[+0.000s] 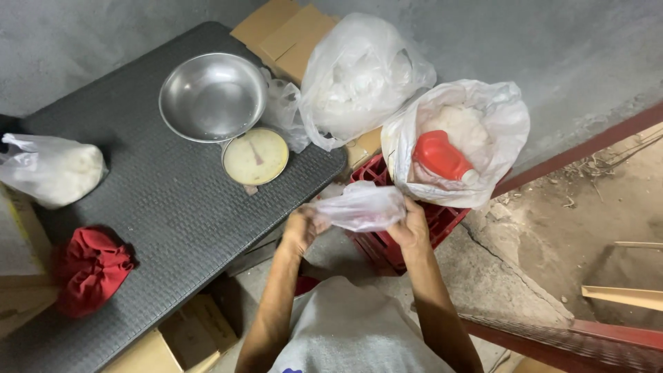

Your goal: Filling small plastic bags with white powder, weighing them on a scale, and tying them closed.

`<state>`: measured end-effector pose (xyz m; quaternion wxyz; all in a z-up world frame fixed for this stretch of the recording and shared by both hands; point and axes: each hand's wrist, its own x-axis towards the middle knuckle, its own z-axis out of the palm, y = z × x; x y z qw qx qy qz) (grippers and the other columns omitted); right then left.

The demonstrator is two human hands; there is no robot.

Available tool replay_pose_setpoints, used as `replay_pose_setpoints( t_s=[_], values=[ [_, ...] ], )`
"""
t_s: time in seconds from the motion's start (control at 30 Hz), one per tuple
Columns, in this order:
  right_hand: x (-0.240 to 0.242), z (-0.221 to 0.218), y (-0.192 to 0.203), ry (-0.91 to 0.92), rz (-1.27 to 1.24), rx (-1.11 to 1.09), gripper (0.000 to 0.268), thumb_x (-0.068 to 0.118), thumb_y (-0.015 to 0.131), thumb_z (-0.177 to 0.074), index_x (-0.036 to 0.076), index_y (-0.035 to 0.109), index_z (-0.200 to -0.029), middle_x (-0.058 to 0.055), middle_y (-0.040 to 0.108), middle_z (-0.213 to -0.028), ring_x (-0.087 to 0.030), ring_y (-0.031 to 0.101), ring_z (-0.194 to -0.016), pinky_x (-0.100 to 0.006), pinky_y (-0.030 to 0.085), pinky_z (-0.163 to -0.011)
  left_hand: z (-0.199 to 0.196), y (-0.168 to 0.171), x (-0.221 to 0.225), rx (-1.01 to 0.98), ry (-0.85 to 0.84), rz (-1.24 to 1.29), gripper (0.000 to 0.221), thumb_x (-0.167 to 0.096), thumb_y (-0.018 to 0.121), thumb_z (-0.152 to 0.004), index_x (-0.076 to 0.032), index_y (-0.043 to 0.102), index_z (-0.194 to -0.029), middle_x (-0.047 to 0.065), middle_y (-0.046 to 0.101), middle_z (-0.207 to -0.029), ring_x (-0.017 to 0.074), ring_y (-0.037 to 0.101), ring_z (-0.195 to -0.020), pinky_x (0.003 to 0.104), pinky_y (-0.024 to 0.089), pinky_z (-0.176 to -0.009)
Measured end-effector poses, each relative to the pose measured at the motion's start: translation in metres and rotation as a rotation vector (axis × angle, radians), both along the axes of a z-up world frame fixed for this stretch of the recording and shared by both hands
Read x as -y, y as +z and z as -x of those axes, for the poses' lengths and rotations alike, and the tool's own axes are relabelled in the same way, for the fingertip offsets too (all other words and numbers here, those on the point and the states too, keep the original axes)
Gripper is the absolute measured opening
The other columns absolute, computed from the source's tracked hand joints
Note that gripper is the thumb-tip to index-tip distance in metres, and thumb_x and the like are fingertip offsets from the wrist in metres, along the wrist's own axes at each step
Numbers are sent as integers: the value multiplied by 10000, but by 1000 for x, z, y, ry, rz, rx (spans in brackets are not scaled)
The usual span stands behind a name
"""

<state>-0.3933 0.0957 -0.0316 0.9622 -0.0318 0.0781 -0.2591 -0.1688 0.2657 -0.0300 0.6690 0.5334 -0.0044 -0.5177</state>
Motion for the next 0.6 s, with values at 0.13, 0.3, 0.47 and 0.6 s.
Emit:
replay_pose_setpoints(
  t_s=[0.13,0.3,0.47,0.6],
  values=[
    [-22,8,25,47,90,-265,216,203,730,-889,38,705,-1027,-186,757,-1097,-294,723,-1045,-415,625,-815,-19,12,12,-449,152,191,351,-137,363,-1006,95,571,-1165,291,680,-1090,351,739,-904,456,642,-814],
    [-43,14,37,183,771,-580,372,321,742,-968,20,670,-1174,-140,712,-997,-189,657,-806,-333,584,-651,-40,-6,41,-487,150,351,284,-136,409,-988,61,570,-1113,212,665,-1012,320,696,-899,478,633,-845],
    [-37,6,35,254,920,-1087,404,325,677,-912,56,670,-1214,-113,719,-1008,-235,648,-869,-419,555,-750,-32,18,34,-120,-7,276,259,-130,549,-922,-31,589,-1157,139,639,-996,264,662,-871,466,612,-813],
    [-21,-3,47,92,399,-969,356,295,524,-984,67,641,-1232,-93,729,-1052,-229,681,-970,-461,599,-859,-25,71,6,472,-459,91,448,-192,741,-837,-85,598,-1248,102,656,-1117,221,649,-980,441,554,-829]
  ],
)
